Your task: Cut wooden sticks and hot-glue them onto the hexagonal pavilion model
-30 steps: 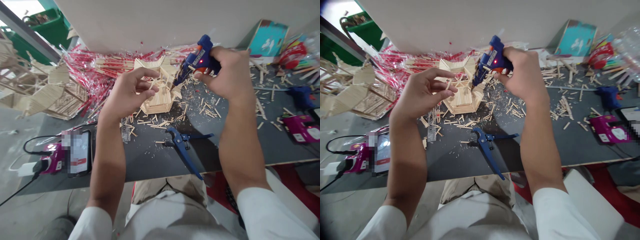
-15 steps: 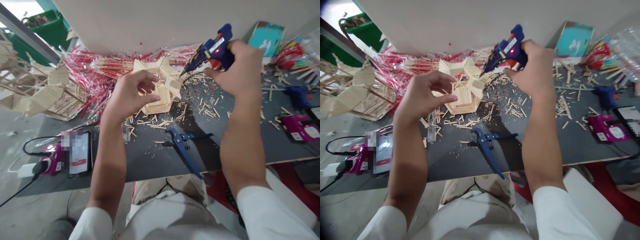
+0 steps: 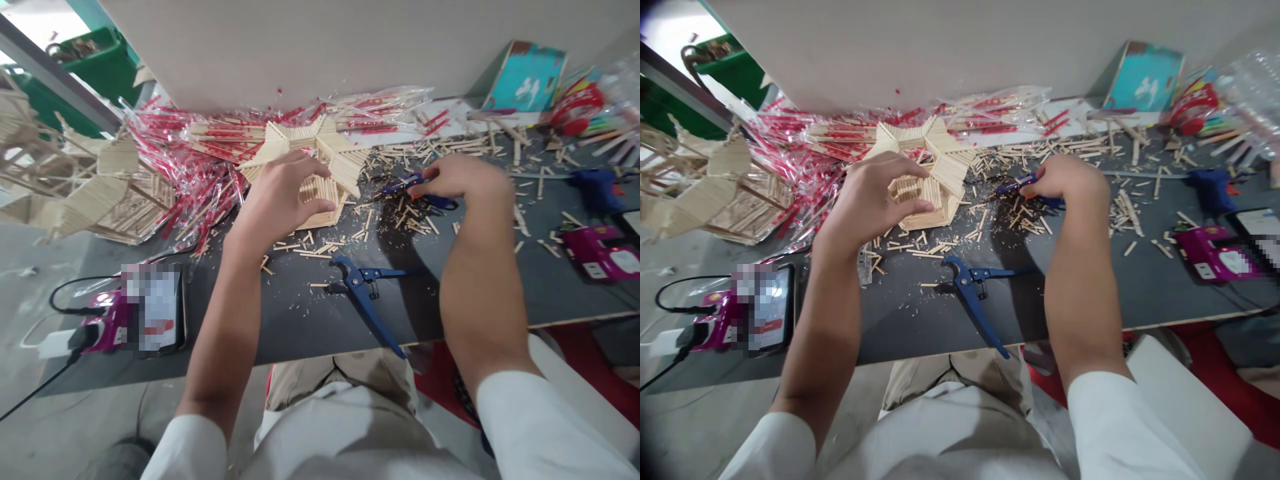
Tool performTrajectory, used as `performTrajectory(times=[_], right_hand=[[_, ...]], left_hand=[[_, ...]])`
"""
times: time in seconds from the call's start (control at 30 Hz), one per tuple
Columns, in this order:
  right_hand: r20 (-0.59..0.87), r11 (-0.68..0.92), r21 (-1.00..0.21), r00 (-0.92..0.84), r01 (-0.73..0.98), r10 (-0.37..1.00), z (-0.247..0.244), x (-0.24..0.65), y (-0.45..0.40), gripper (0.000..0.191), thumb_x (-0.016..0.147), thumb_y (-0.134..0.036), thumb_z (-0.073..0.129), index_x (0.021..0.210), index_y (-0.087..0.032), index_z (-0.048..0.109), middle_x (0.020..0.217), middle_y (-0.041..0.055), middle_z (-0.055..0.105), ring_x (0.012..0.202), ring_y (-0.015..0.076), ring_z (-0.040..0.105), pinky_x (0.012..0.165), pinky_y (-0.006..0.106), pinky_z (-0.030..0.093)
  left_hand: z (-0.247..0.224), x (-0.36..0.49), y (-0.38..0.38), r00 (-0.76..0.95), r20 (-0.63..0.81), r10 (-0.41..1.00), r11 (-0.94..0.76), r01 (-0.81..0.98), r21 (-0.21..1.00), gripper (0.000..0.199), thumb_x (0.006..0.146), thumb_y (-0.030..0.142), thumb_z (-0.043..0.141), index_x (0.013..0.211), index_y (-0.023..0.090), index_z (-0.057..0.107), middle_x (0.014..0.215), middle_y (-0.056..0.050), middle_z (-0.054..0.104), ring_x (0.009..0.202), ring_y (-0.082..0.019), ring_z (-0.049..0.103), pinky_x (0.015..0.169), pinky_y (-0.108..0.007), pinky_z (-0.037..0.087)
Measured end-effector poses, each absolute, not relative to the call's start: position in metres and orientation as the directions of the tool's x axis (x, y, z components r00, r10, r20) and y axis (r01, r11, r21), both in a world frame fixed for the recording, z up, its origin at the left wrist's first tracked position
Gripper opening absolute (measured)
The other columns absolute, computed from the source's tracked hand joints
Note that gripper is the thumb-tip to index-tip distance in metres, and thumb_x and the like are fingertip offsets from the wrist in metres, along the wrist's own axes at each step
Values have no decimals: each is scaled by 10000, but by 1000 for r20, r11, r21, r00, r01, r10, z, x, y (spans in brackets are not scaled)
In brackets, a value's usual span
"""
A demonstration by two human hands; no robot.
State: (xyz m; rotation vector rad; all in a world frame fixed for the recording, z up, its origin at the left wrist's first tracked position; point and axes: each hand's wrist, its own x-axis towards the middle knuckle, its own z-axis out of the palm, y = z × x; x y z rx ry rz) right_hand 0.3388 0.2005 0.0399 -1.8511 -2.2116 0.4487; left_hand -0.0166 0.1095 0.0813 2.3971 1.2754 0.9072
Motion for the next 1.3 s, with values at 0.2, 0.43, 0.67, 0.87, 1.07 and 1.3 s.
performTrajectory(times=[0.2, 0.43, 0.67, 0.87, 1.07, 1.3], right_hand=[[4, 110, -310, -114, 944, 993, 88, 297, 168, 305, 889, -371, 813, 1095, -148, 786, 1117, 200, 789, 952, 268, 698, 875, 440, 495], [247, 446, -505, -372, 739, 895, 110, 242, 134, 115, 926, -301, 736, 1021, -252, 780, 1047, 88, 810, 956, 280, 738, 944, 453, 557], [258, 449, -487, -368, 749, 893, 110, 241, 133, 70, 943, -288, 692, 958, -280, 760, 1029, 81, 799, 949, 300, 717, 959, 478, 537], [204, 450, -582, -414, 678, 887, 102, 230, 134, 114, 902, -314, 754, 1012, -291, 772, 1016, 56, 799, 920, 300, 739, 880, 464, 572], [158, 436, -625, -441, 648, 883, 90, 215, 137, 171, 876, -323, 788, 1032, -254, 792, 1010, 74, 800, 927, 295, 738, 857, 451, 574], [178, 420, -654, -413, 628, 893, 82, 211, 140, 241, 863, -439, 809, 1027, -263, 801, 986, 69, 807, 956, 301, 742, 861, 434, 586]], left_hand=[[79, -3, 104, 451, 350, 821, -570, 673, 471, 383, 929, 530, 756, 1193, 253, 738, 1328, -53, 701, 1269, -292, 625, 1122, -485, 506], [72, 2, 106, 460, 397, 794, -598, 707, 378, 474, 1024, 617, 590, 1249, 226, 737, 1320, -78, 691, 1235, -251, 640, 1092, -443, 528], [70, 5, 105, 420, 339, 842, -534, 739, 410, 421, 964, 607, 661, 1229, 286, 723, 1339, -30, 684, 1265, -292, 601, 1110, -457, 488], [69, 7, 103, 429, 331, 841, -536, 745, 396, 317, 960, 475, 691, 1211, 286, 736, 1338, -51, 683, 1268, -325, 606, 1101, -516, 475], [67, 7, 104, 424, 328, 844, -533, 733, 423, 358, 893, 444, 763, 1220, 305, 718, 1317, -27, 705, 1281, -336, 587, 1117, -513, 464], [70, 8, 103, 434, 291, 852, -520, 760, 389, 358, 909, 390, 713, 1254, 291, 719, 1367, -52, 667, 1301, -350, 589, 1116, -561, 457]])
